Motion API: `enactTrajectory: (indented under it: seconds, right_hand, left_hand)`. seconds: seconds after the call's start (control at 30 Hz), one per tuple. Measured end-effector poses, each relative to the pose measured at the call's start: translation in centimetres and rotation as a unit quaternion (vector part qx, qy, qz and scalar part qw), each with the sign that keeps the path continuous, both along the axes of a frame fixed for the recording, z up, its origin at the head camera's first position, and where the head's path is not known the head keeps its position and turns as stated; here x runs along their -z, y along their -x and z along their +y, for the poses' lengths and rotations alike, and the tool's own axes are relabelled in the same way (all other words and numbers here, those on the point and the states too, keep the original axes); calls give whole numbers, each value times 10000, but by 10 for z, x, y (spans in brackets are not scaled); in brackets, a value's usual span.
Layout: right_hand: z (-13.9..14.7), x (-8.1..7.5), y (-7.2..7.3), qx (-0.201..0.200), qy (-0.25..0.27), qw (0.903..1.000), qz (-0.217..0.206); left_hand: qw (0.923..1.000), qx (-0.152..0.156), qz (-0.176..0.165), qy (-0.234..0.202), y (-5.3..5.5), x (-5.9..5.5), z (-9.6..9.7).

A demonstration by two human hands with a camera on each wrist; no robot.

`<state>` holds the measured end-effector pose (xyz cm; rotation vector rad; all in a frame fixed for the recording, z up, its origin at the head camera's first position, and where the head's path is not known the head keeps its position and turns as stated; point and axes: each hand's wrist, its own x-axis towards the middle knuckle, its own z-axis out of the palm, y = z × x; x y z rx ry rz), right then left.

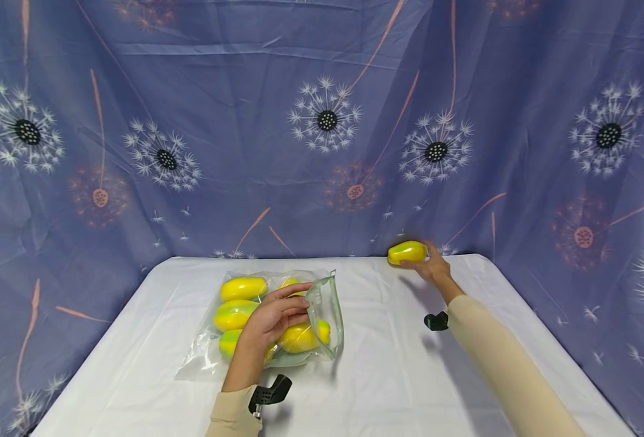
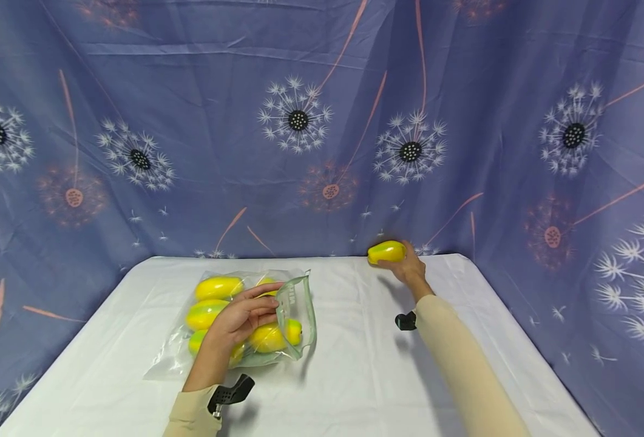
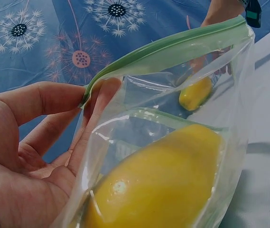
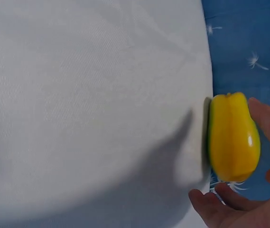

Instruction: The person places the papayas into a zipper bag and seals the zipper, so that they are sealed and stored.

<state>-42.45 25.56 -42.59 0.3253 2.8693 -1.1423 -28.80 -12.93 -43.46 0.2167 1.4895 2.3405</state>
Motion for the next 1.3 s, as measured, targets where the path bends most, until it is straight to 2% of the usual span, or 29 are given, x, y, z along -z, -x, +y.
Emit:
enactTrajectory:
  seconds: [0.27,0.7,0.97,1.3]
  right_hand:
    - [1,10,6,-183,-283,9994,31]
    - [-1,10,10,-345,-408,9985,133]
    - [-3,7,8,-12,-398,9992,87]
    - [-7,5,4,18,-665,9970,392]
  left_hand:
    - [10000,-2,-25,-11,0,0,0]
    - [10000,32,34,16,2,-1,2]
    - [10000,-11,-11,65,0,-2,1]
    - [10000,-23,57,72,0,0,2]
